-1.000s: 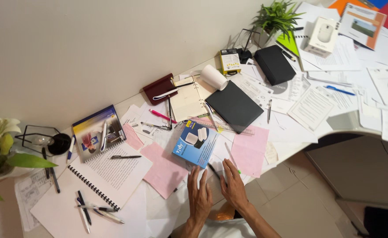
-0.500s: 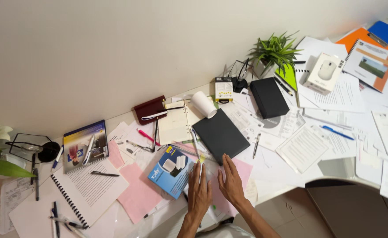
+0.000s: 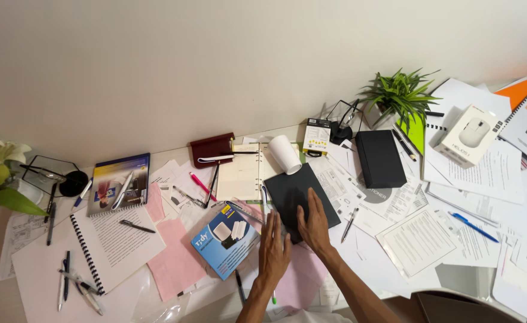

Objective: The person organizes stationery items on a cluttered desk. They pick up a black notebook and place it into a drawer, then handle several small notepads and pens, stacking them and placing them into the drawer. The person also gathers multiple pens from the desk surface and places them into a white cup.

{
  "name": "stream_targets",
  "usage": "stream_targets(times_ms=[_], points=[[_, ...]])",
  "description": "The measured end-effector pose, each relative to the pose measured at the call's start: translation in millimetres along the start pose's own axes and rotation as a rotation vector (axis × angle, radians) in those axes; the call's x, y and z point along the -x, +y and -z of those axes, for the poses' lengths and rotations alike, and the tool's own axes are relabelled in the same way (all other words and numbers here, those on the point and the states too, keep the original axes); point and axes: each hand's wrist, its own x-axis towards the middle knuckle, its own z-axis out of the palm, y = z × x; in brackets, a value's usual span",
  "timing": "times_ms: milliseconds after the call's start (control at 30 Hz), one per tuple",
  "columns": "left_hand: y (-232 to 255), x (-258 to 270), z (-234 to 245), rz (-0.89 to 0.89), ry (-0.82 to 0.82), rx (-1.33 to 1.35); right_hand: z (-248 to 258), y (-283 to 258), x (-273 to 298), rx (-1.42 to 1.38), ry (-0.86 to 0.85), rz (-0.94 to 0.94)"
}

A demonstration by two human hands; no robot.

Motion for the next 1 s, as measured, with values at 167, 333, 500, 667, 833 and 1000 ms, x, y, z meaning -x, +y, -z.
stream_targets(times_ms=[167,333,500,667,833,1000], points=[[-2.3,-39.3,-6.5,0.07,0.017,0.089,-9.6,8.7,-51.9,0.009,0.011,0.0],[-11.5,-70.6,-18.3,0.115,0.072,0.194,-26.9,10.3,-101.8,-0.011,-0.001,-0.067],[-16.2,-78.2,-23.0,0.202,0.062,0.221,-35.9,9.0,-126.3,0.045,-0.089,-0.215],[-19.8,-73.3,-28.9,0.261,0.046,0.267,-48.8,18.1,-136.3,0.148,-0.1,-0.223],[-27.3,-74.6,-29.5,0.321,0.016,0.291,-50.1,28.4,-141.8,0.154,-0.227,-0.306],[-35.3,-82.7,-35.7,0.398,0.015,0.44,-39.5,35.0,-122.5,-0.108,-0.265,-0.487]])
